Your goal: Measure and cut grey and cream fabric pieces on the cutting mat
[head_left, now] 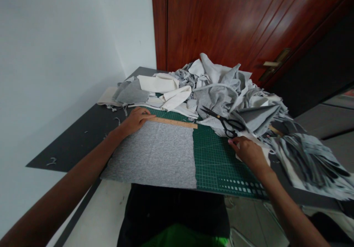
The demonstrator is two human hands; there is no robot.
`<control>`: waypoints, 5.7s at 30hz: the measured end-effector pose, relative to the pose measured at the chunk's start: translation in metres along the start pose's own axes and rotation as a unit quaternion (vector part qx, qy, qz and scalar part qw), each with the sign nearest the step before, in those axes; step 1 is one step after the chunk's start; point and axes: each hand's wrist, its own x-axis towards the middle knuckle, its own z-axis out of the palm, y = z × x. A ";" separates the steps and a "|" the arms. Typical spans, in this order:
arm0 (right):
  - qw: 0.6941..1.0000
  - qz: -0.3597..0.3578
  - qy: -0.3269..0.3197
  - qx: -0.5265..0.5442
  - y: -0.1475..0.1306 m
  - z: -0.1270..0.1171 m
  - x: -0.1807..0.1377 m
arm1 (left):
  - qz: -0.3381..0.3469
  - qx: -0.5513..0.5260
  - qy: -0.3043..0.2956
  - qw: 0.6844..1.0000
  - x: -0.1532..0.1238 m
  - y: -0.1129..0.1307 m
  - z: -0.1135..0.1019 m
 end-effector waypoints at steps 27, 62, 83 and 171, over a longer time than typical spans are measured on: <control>0.931 -0.150 -0.048 0.330 -0.035 -0.007 0.032 | 0.086 -0.013 -0.069 0.994 0.025 0.051 -0.013; 0.874 -0.262 -0.021 0.408 -0.181 0.020 0.129 | 0.076 -0.154 -0.095 0.981 0.049 0.042 0.022; 0.889 -0.257 -0.003 0.380 -0.187 0.031 0.127 | 0.106 -0.138 -0.109 0.979 0.055 0.048 0.012; 0.899 -0.213 0.085 0.374 -0.093 0.040 0.087 | 0.082 -0.172 -0.105 0.976 0.048 0.048 0.020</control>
